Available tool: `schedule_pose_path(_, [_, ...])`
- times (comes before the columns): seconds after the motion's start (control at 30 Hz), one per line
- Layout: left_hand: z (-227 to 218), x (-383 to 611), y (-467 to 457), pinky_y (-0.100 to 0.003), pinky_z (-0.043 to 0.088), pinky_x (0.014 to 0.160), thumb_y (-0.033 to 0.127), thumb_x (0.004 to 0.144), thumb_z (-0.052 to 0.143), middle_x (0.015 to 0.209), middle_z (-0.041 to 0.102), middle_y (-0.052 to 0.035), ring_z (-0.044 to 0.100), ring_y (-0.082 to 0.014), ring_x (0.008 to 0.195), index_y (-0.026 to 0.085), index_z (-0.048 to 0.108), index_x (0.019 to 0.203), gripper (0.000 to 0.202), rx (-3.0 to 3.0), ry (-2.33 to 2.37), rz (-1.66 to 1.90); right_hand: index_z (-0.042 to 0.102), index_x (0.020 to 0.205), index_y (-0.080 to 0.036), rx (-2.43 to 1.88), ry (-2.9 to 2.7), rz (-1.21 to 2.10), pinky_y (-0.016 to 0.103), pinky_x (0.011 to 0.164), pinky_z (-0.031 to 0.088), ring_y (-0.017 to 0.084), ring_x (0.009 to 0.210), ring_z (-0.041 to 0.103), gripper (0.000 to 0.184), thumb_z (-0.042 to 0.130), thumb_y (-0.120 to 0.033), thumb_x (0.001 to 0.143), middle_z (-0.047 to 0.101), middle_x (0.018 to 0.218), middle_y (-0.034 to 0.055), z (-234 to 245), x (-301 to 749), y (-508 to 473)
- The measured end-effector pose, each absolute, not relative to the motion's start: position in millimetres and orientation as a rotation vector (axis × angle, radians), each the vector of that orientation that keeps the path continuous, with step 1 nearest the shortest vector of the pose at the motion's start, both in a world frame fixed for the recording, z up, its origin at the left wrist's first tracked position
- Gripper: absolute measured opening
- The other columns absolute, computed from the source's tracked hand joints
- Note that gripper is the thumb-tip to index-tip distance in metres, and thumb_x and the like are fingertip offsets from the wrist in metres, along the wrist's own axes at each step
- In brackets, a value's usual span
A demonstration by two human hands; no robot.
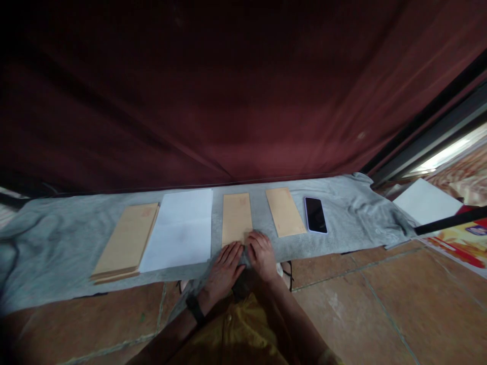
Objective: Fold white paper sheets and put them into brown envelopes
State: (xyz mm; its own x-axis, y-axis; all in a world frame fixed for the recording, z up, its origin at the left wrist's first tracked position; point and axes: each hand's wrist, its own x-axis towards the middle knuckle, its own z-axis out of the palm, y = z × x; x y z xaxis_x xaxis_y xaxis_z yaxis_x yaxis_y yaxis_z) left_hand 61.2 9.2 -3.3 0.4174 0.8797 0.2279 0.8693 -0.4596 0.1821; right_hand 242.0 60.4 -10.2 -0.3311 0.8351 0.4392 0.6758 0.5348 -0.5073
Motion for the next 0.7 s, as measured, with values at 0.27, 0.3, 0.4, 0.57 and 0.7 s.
schedule_pose_path(0.27, [-4,61,9,-0.046,0.035,0.121,0.026,0.097,0.047,0.154,0.047,-0.0152,0.037,-0.0264,0.147,0.009,0.045,0.147,0.053,2.604,1.617,0.395,0.045,0.149,-0.017,-1.159,-2.370,0.265,0.046,0.119,0.038,0.021,0.136,0.051,0.047,0.040,-0.020,0.102,0.058,0.145,0.0099,-5,233,34])
schedule_pose_path(0.3, [-4,61,9,-0.046,0.035,0.121,0.026,0.096,0.047,0.155,0.046,-0.0154,0.037,-0.0265,0.147,0.008,0.044,0.147,0.054,2.608,1.617,0.396,0.044,0.150,-0.018,-1.170,-2.376,0.250,0.045,0.119,0.037,0.021,0.136,0.051,0.048,0.040,-0.020,0.102,0.057,0.146,0.0096,-5,233,34])
schedule_pose_path(0.4, [-4,59,8,-0.046,0.035,0.121,0.027,0.097,0.047,0.156,0.044,-0.0155,0.036,-0.0266,0.148,0.008,0.042,0.149,0.055,2.626,1.619,0.405,0.044,0.150,-0.017,-1.178,-2.390,0.214,0.045,0.120,0.036,0.021,0.138,0.050,0.048,0.040,-0.020,0.102,0.057,0.146,0.0093,-8,234,35])
schedule_pose_path(0.57, [-7,53,4,-0.045,0.036,0.120,0.031,0.098,0.047,0.157,0.043,-0.0150,0.036,-0.0259,0.148,0.011,0.039,0.151,0.057,2.627,1.673,0.439,0.045,0.150,-0.019,-1.196,-2.376,0.176,0.046,0.121,0.033,0.021,0.139,0.048,0.048,0.041,-0.021,0.103,0.055,0.148,0.0085,-13,234,32])
schedule_pose_path(0.7, [-8,48,2,-0.045,0.036,0.120,0.034,0.099,0.048,0.155,0.046,-0.0157,0.036,-0.0259,0.148,0.009,0.040,0.150,0.058,2.635,1.707,0.435,0.045,0.150,-0.020,-1.247,-2.345,0.164,0.045,0.122,0.032,0.021,0.140,0.047,0.047,0.041,-0.023,0.103,0.055,0.148,0.0082,-11,234,30])
